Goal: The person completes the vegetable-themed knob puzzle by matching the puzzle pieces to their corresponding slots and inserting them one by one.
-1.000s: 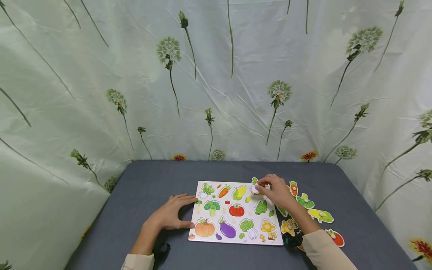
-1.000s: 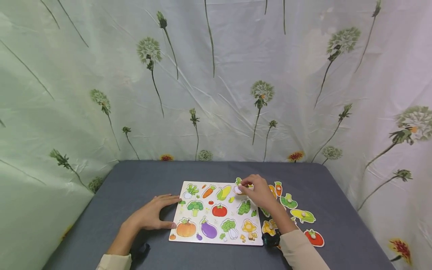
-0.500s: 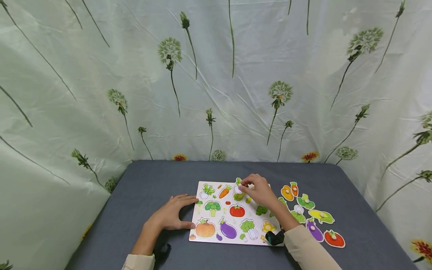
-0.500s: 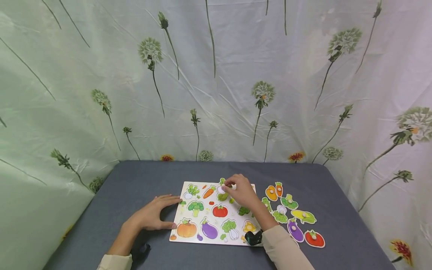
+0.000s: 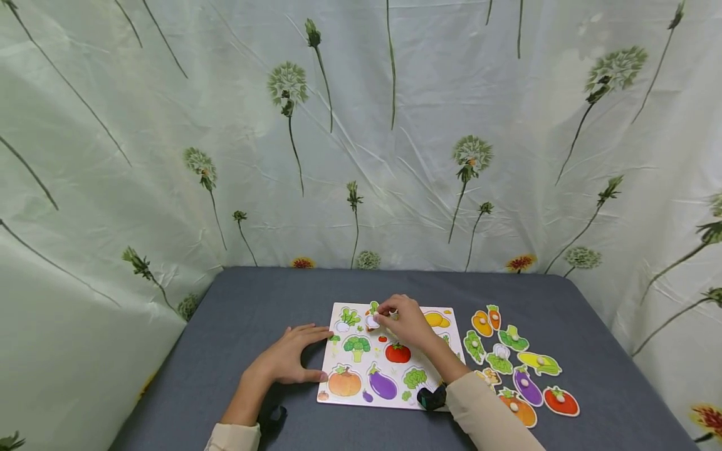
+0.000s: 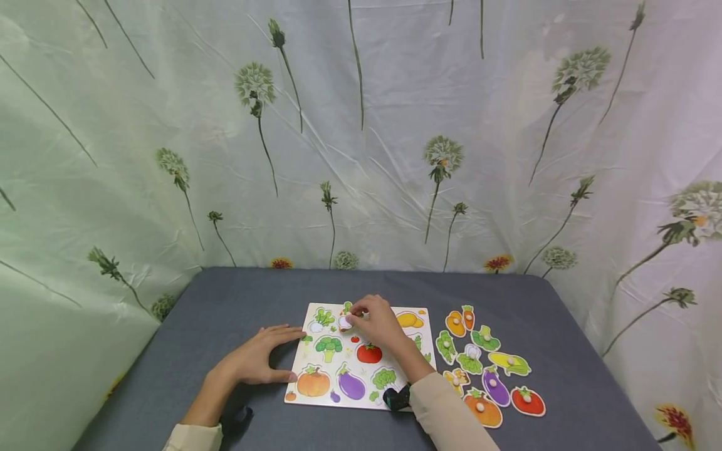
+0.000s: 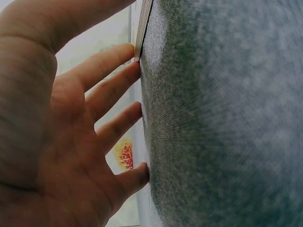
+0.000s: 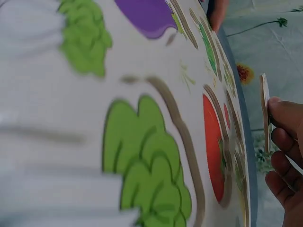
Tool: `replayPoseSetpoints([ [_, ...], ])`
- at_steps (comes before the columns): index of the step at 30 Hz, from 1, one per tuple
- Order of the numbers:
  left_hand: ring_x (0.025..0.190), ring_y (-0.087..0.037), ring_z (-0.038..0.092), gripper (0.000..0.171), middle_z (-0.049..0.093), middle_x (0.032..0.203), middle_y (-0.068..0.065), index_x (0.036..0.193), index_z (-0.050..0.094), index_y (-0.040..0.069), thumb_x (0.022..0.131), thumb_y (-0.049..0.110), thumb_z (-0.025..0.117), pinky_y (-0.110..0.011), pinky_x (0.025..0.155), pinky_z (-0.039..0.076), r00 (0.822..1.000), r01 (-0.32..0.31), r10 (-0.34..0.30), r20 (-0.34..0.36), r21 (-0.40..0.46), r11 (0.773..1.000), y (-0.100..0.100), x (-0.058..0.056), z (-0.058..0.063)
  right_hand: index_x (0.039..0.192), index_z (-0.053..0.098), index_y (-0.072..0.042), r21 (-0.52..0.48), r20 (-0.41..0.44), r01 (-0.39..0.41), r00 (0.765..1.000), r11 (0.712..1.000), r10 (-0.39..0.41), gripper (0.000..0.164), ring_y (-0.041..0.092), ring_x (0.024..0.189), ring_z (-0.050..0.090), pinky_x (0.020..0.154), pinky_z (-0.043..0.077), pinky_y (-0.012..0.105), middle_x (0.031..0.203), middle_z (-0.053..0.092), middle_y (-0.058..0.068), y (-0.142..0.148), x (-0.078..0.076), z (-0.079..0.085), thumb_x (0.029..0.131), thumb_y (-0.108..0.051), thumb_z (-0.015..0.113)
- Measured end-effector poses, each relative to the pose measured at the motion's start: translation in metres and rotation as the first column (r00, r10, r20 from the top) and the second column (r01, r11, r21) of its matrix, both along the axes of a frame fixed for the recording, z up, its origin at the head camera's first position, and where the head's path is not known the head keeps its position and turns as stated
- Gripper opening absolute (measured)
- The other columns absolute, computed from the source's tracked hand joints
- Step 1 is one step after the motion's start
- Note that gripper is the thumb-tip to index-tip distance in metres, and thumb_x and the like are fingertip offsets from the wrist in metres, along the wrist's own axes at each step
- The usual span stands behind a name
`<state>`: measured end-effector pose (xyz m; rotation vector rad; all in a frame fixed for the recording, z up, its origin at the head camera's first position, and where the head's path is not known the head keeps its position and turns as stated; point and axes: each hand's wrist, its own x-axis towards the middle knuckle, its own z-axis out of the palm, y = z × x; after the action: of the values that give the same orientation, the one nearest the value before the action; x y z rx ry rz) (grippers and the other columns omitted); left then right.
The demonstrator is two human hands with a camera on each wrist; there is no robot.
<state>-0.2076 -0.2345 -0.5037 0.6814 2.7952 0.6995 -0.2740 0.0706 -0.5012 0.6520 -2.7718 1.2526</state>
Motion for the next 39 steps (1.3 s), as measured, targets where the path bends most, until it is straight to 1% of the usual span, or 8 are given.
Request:
replayPoseSetpoints([
  [4, 0.148, -0.04, 0.04, 0.085, 0.054, 0.154, -0.007, 0.148, 0.057, 0.021, 0.075, 0.056, 0.081, -0.083, 0.112, 0.018, 1.0, -0.006, 0.006, -0.004, 0.0, 1.0, -0.002, 0.001, 0.0, 0.1, 0.079, -0.018, -0.009, 0.023, -0.016, 1.0, 1.0, 0.016, 0.008, 0.011, 0.095, 0.058, 0.084, 0.05, 0.033, 0.096, 0.067, -0.007, -0.014, -0.001, -0.004, 0.095, -0.023, 0.076],
  [10, 0.148, -0.04, 0.04, 0.084, 0.054, 0.154, -0.007, 0.148, 0.057, 0.02, 0.075, 0.056, 0.081, -0.083, 0.111, 0.018, 1.0, 0.002, -0.002, -0.012, 0.006, 1.0, -0.004, 0.001, 0.001, 0.104, 0.077, -0.014, -0.052, 0.047, -0.056, 0.997, 0.997, 0.058, 0.012, 0.01, 0.083, 0.058, 0.072, 0.05, 0.024, 0.096, 0.066, -0.002, -0.03, 0.001, -0.008, 0.097, -0.022, 0.074],
  [16, 0.148, -0.042, 0.04, 0.085, 0.052, 0.155, -0.01, 0.15, 0.056, 0.017, 0.077, 0.054, 0.081, -0.085, 0.11, 0.018, 1.0, 0.025, -0.025, -0.018, 0.012, 1.0, -0.003, 0.002, 0.003, 0.102, 0.078, -0.014, -0.029, 0.032, -0.052, 0.998, 0.998, 0.053, 0.011, 0.008, 0.08, 0.056, 0.073, 0.049, 0.023, 0.092, 0.066, -0.004, -0.043, -0.001, -0.015, 0.097, -0.023, 0.074],
  [21, 0.148, -0.042, 0.04, 0.085, 0.052, 0.155, -0.01, 0.15, 0.056, 0.018, 0.077, 0.055, 0.081, -0.084, 0.11, 0.018, 1.0, 0.026, -0.026, -0.011, 0.013, 1.0, -0.002, 0.003, 0.003, 0.103, 0.078, -0.013, -0.027, 0.026, -0.053, 0.998, 0.998, 0.054, 0.012, 0.009, 0.081, 0.057, 0.074, 0.05, 0.024, 0.093, 0.066, -0.003, -0.05, -0.001, -0.015, 0.097, -0.023, 0.074],
  [27, 0.149, -0.041, 0.039, 0.086, 0.051, 0.156, -0.009, 0.15, 0.055, 0.019, 0.077, 0.055, 0.081, -0.083, 0.111, 0.018, 1.0, 0.017, -0.017, -0.003, 0.002, 1.0, -0.002, 0.003, 0.004, 0.102, 0.078, -0.014, 0.014, 0.021, -0.048, 0.999, 0.999, 0.048, 0.012, 0.009, 0.083, 0.056, 0.075, 0.048, 0.026, 0.095, 0.067, -0.003, -0.058, -0.003, -0.016, 0.096, -0.024, 0.074],
  [33, 0.149, -0.042, 0.039, 0.087, 0.051, 0.157, -0.009, 0.15, 0.055, 0.017, 0.076, 0.054, 0.081, -0.083, 0.111, 0.018, 1.0, 0.013, -0.013, -0.002, 0.009, 1.0, -0.002, 0.003, 0.004, 0.099, 0.078, -0.017, 0.086, -0.02, -0.033, 0.999, 0.996, 0.035, 0.01, 0.009, 0.082, 0.054, 0.074, 0.047, 0.027, 0.093, 0.067, -0.005, -0.064, -0.004, -0.016, 0.095, -0.026, 0.075],
  [37, 0.149, -0.042, 0.038, 0.087, 0.051, 0.157, -0.01, 0.15, 0.055, 0.017, 0.076, 0.054, 0.081, -0.083, 0.112, 0.017, 1.0, 0.009, -0.009, 0.0, 0.014, 1.0, -0.002, 0.004, 0.004, 0.101, 0.079, -0.018, 0.131, -0.05, -0.027, 0.998, 0.991, 0.033, 0.012, 0.009, 0.081, 0.054, 0.071, 0.047, 0.027, 0.094, 0.066, -0.005, -0.068, -0.004, -0.014, 0.096, -0.028, 0.074],
  [39, 0.149, -0.042, 0.038, 0.087, 0.051, 0.157, -0.01, 0.15, 0.055, 0.017, 0.076, 0.053, 0.081, -0.083, 0.112, 0.017, 1.0, 0.007, -0.007, 0.004, 0.013, 1.0, -0.002, 0.004, 0.003, 0.102, 0.079, -0.017, 0.14, -0.051, -0.021, 0.998, 0.99, 0.028, 0.014, 0.009, 0.081, 0.054, 0.07, 0.046, 0.026, 0.094, 0.066, -0.004, -0.07, -0.003, -0.013, 0.096, -0.029, 0.074],
])
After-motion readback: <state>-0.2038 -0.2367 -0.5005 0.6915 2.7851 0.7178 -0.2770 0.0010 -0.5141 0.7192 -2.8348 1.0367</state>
